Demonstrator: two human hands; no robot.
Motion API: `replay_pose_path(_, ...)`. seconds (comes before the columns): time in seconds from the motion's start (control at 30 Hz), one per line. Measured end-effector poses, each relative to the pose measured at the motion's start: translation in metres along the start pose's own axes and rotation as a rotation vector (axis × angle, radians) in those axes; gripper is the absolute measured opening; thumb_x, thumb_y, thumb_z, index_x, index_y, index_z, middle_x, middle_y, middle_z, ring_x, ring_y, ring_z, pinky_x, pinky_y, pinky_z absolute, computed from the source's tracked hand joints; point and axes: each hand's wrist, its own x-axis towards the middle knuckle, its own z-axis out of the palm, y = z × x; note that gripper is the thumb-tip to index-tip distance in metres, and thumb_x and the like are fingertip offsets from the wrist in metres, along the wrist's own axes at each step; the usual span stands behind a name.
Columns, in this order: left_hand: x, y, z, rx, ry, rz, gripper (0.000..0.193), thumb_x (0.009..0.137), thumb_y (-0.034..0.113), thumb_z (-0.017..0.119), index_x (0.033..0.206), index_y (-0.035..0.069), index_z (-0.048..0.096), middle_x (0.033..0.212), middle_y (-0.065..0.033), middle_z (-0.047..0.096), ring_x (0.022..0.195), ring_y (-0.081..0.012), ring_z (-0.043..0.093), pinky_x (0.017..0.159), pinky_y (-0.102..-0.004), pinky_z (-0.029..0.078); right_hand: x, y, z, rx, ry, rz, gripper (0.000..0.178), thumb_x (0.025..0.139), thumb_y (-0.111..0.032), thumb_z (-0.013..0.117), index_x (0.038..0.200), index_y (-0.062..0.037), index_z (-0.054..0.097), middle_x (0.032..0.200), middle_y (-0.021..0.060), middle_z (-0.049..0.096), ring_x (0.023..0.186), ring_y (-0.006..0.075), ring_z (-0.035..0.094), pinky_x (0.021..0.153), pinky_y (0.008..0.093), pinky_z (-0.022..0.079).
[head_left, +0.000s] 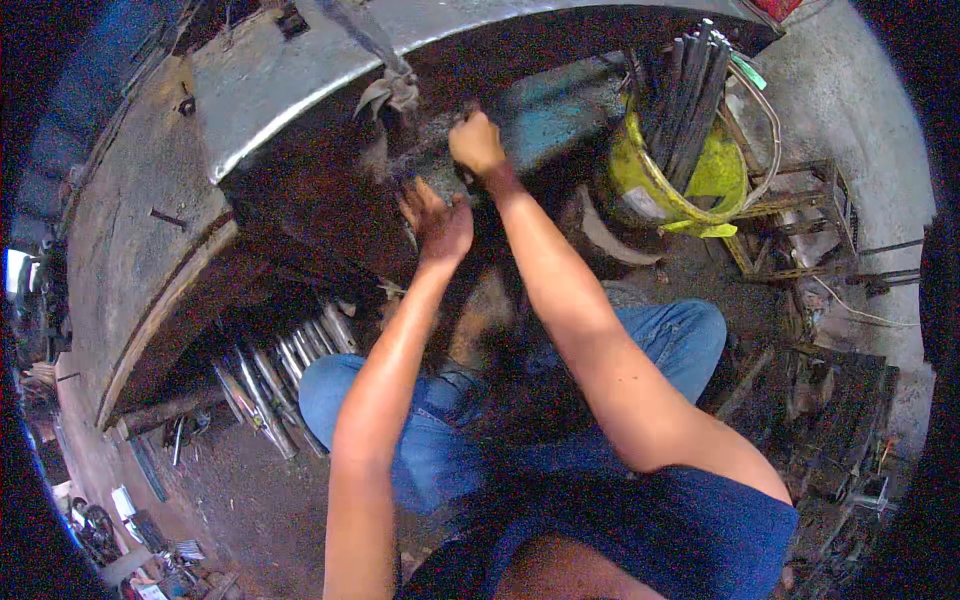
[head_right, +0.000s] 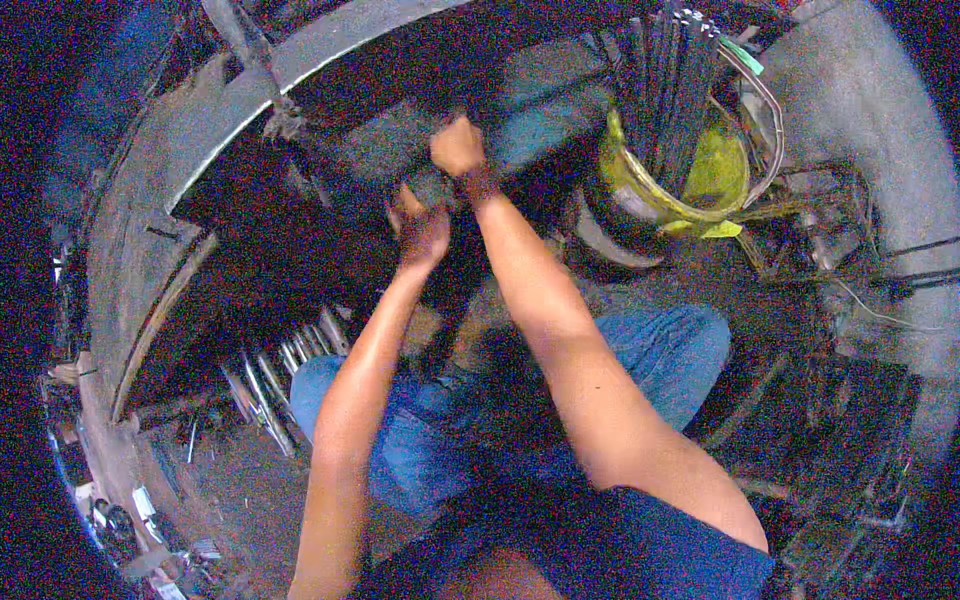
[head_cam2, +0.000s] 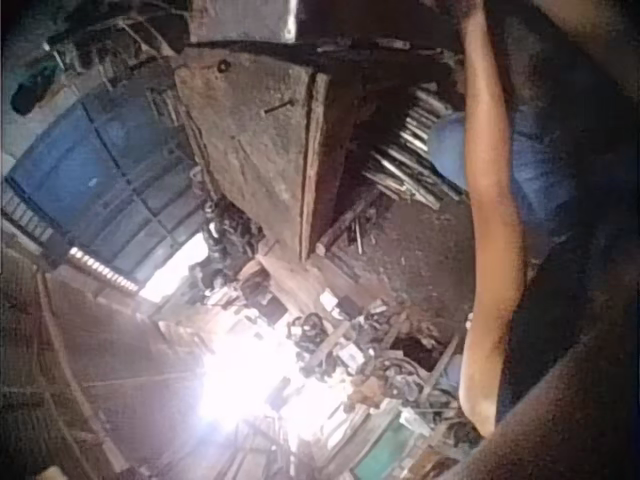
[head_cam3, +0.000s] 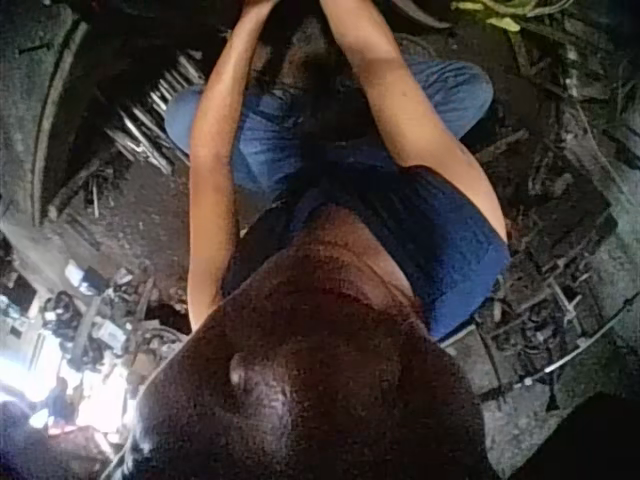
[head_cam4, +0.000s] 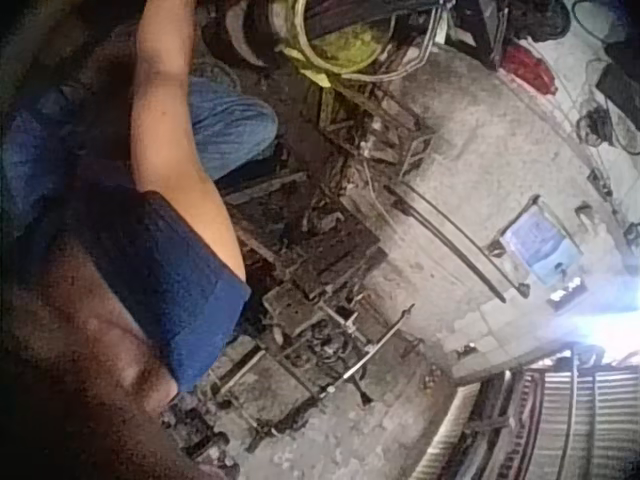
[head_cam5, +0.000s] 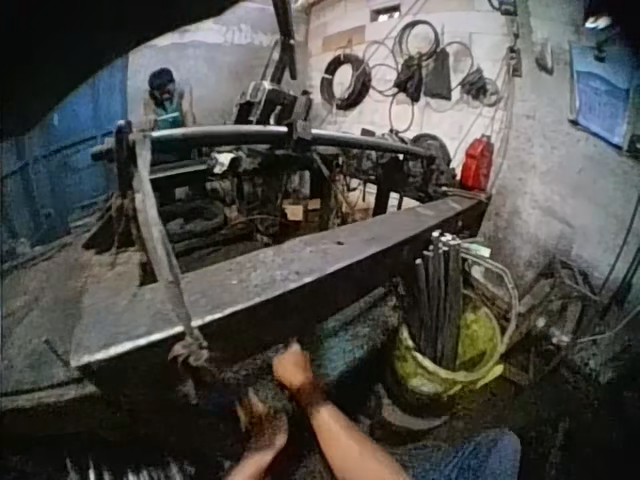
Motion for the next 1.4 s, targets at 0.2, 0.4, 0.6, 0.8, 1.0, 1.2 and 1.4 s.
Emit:
replay_pose_path(0.2,-0.001,-0.006,0.002,0.005,0.095,0.1,0.069,0.078,0.029,0.048,0.123,-0.016,0.02,0.129,-0.0321,0.022,0.125,-0.0413,0.013,0.104,-0.0459,0.004,0.026,0.001,-0.062,0.128,0.374,0.206,0.031,0.078,-0.022,0.044,0.09,0.0018,0.059,0.09,0.0242,0.059,0.082,0.0406,0.057,0.077,0.0458,0.042)
replay_pose_path(0.4,0.0,0.001,-0.005,0.065,-0.01,0.074,0.068,0.08,0.029,0.045,0.123,-0.017,0.018,0.13,-0.0323,0.021,0.125,-0.0413,0.012,0.104,-0.046,0.004,0.026,0.024,0.001,-0.729,-0.196,-0.325,0.025,0.074,-0.021,0.046,0.083,-0.0033,0.062,0.088,0.0205,0.06,0.082,0.0342,0.058,0.072,0.0426,0.044)
replay_pose_path(0.6,-0.003,0.001,-0.006,-0.023,0.02,0.061,0.066,0.082,0.029,0.043,0.122,-0.018,0.018,0.13,-0.032,0.021,0.125,-0.0415,0.013,0.103,-0.0486,0.003,0.037,0.037,-0.031,-0.732,0.045,-0.34,0.02,0.072,-0.022,0.05,0.07,-0.0127,0.067,0.07,0.0058,0.065,0.064,0.0252,0.063,0.063,0.0392,0.047)
replay_pose_path(0.8,0.0,0.012,-0.014,-0.052,-0.052,-0.008,0.065,0.083,0.028,0.041,0.123,-0.017,0.018,0.131,-0.031,0.022,0.125,-0.0419,0.013,0.104,-0.0468,0.002,0.004,-0.026,-0.022,-0.651,-0.318,-0.437,0.024,0.072,-0.022,0.049,0.083,-0.0077,0.066,0.086,0.0173,0.061,0.073,0.032,0.06,0.069,0.042,0.049)
replay_pose_path(1.0,-0.004,0.004,-0.011,-0.084,-0.019,-0.024,0.066,0.082,0.029,0.042,0.126,-0.013,0.016,0.132,-0.0305,0.018,0.126,-0.0414,0.009,0.104,-0.0458,0.003,-0.009,-0.038,-0.041,-0.127,0.045,0.053,0.041,0.081,-0.031,0.041,0.1,0.0019,0.056,0.099,0.0274,0.054,0.095,0.0424,0.051,0.083,0.044,0.042)
replay_pose_path(1.2,0.001,0.0,-0.005,-0.052,-0.013,0.029,0.065,0.081,0.028,0.044,0.122,-0.017,0.02,0.129,-0.0311,0.024,0.125,-0.0392,0.016,0.104,-0.0473,0.005,-0.02,-0.053,-0.035,0.098,-0.048,0.166,0.033,0.08,-0.028,0.047,0.093,0.0011,0.059,0.098,0.0285,0.054,0.097,0.0427,0.05,0.085,0.0427,0.04)
replay_pose_path(1.4,-0.002,0.005,-0.008,-0.085,0.08,-0.011,0.064,0.081,0.028,0.044,0.121,-0.018,0.022,0.128,-0.0315,0.027,0.125,-0.0381,0.019,0.105,-0.0446,0.004,-0.018,-0.045,-0.047,-0.047,0.178,0.004,0.045,0.082,-0.035,0.044,0.098,0.005,0.056,0.101,0.027,0.054,0.101,0.0407,0.048,0.085,0.0435,0.04)
